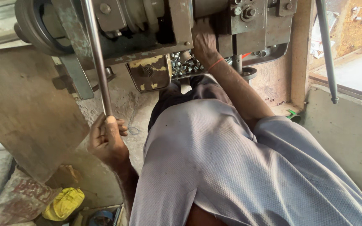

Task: The person operates a metal press machine, repeatedly inserting small metal pieces into the machine and using a lever to activate the press. The person collects the processed metal pieces from the machine's output tray.

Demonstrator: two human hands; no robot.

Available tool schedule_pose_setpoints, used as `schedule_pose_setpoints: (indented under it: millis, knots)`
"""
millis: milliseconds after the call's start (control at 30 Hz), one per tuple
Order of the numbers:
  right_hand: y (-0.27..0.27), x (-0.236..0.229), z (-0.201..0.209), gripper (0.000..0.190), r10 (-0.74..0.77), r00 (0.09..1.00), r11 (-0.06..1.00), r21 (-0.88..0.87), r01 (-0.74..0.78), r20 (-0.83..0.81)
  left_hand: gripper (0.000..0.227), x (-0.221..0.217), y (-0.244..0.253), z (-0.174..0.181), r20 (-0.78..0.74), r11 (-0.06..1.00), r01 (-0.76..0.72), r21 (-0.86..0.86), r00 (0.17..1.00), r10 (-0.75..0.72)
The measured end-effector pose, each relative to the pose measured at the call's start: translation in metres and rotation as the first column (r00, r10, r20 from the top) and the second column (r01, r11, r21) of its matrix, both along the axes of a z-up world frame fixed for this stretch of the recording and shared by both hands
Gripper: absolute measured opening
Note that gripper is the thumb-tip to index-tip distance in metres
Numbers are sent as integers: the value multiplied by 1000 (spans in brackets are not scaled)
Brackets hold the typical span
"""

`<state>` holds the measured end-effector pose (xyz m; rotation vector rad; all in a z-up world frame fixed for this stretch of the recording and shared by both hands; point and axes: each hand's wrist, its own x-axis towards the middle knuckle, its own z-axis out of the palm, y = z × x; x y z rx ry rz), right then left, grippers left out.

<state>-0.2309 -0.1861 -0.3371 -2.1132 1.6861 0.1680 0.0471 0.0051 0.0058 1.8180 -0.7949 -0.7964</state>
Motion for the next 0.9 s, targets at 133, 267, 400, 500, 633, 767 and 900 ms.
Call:
schedule_pose_setpoints:
  millis: [133,267,400,500,633,767,900]
  knots:
    - [-25,-4,-27,34,266,962,537,-819,-204,-66,24,0,-2,2,-34,999,32,21,999,-31]
    - [-55,-3,-35,24,226,955,828,-555,-84,193,27,3,-3,3,-61,996,66,52,996,-62]
    - [-52,0,-42,24,210,964,837,-539,-90,166,33,8,-2,2,-78,989,128,79,990,-121]
    - [-44,-1,-46,37,134,987,703,-695,-155,-85,38,10,-6,5,-101,978,187,88,979,-178]
    - [-29,7,-46,56,63,989,751,-646,-135,-133,44,11,-11,17,-97,945,267,190,963,-252]
    - [-18,10,-27,27,-280,959,956,97,276,38,48,15,-17,29,-186,885,396,246,915,-358]
    - [2,10,0,19,-241,958,866,-413,283,153,50,20,-18,33,-238,845,470,255,878,-416]
